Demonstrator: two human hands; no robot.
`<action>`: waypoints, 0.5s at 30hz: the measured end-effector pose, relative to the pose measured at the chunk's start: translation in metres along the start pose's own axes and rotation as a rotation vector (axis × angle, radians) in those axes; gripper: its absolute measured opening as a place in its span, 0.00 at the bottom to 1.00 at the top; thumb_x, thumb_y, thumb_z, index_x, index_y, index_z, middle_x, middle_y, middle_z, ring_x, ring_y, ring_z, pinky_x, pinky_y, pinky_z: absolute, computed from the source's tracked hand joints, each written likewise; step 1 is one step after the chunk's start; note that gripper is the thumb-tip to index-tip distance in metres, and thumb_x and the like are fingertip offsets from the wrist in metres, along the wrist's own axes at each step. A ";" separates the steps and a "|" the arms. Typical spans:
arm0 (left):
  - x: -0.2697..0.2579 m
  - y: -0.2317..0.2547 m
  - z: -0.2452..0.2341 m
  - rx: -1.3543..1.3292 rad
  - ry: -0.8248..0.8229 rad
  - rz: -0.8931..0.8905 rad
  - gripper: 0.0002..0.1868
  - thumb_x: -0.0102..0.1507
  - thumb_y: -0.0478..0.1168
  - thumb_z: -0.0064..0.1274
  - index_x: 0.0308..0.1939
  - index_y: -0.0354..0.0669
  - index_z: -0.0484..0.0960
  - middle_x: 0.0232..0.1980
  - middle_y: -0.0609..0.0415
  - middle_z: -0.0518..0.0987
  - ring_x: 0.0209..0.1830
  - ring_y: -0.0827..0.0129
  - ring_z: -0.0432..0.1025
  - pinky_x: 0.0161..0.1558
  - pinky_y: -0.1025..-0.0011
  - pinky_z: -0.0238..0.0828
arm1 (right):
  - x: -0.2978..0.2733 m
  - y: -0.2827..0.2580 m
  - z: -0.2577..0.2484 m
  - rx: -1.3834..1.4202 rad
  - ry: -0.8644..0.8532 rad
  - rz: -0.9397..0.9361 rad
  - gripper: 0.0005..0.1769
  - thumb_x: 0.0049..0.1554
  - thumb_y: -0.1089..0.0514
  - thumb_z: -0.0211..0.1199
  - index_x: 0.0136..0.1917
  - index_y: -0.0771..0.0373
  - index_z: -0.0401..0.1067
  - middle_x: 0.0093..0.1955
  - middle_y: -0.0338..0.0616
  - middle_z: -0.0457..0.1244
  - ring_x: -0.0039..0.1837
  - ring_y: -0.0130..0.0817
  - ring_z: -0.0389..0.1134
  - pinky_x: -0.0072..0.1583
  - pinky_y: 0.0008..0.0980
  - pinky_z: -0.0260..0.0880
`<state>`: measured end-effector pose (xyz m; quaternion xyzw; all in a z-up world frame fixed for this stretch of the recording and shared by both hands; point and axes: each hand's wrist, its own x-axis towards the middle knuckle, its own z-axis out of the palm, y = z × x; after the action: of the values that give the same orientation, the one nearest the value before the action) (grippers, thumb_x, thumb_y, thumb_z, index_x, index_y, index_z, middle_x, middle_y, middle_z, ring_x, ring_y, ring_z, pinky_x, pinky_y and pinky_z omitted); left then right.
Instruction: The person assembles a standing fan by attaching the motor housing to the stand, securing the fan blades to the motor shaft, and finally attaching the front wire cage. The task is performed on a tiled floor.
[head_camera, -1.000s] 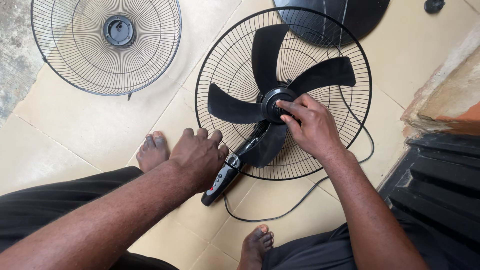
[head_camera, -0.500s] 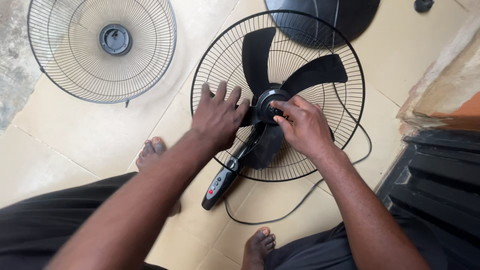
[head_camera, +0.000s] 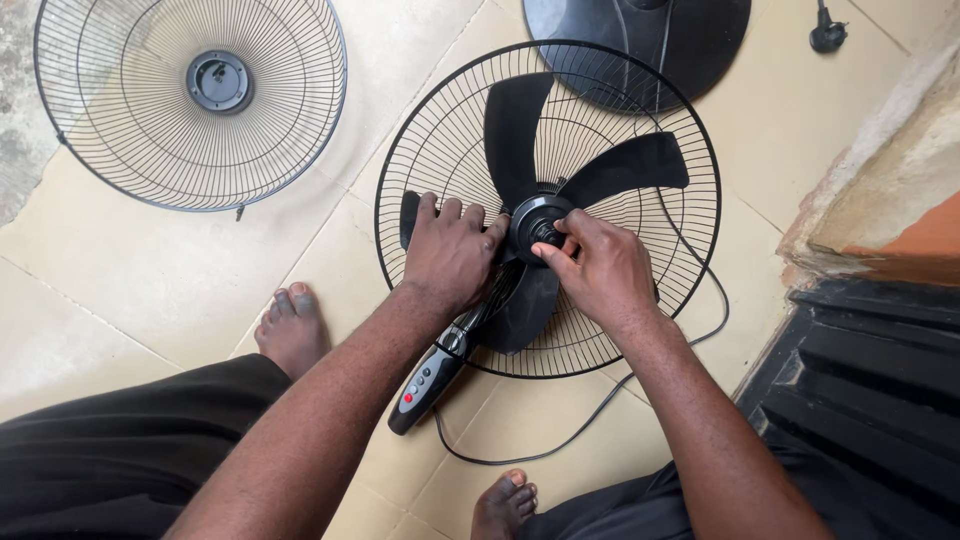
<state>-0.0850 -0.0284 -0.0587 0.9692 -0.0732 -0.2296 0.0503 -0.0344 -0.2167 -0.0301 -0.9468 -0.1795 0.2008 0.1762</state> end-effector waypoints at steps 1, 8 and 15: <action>-0.001 0.000 -0.001 0.013 0.001 -0.001 0.32 0.66 0.53 0.50 0.73 0.56 0.67 0.61 0.48 0.74 0.66 0.55 0.65 0.72 0.43 0.47 | 0.000 -0.001 0.000 0.005 -0.009 0.019 0.19 0.57 0.49 0.72 0.54 0.63 0.76 0.36 0.39 0.66 0.41 0.31 0.71 0.46 0.35 0.73; -0.003 0.000 -0.004 -0.013 -0.011 -0.011 0.29 0.69 0.53 0.48 0.73 0.56 0.67 0.60 0.48 0.75 0.67 0.56 0.65 0.74 0.43 0.46 | -0.005 -0.001 0.002 -0.024 0.072 -0.214 0.20 0.57 0.58 0.68 0.63 0.61 0.76 0.51 0.46 0.64 0.47 0.33 0.70 0.49 0.35 0.75; 0.003 0.003 0.000 0.005 0.004 -0.023 0.29 0.68 0.53 0.47 0.73 0.57 0.67 0.62 0.49 0.73 0.68 0.56 0.63 0.73 0.44 0.45 | 0.002 0.001 0.001 -0.060 0.060 -0.164 0.20 0.54 0.55 0.72 0.58 0.63 0.77 0.45 0.43 0.65 0.43 0.29 0.70 0.46 0.31 0.75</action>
<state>-0.0829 -0.0315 -0.0591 0.9706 -0.0625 -0.2281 0.0456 -0.0329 -0.2160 -0.0320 -0.9394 -0.2568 0.1516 0.1690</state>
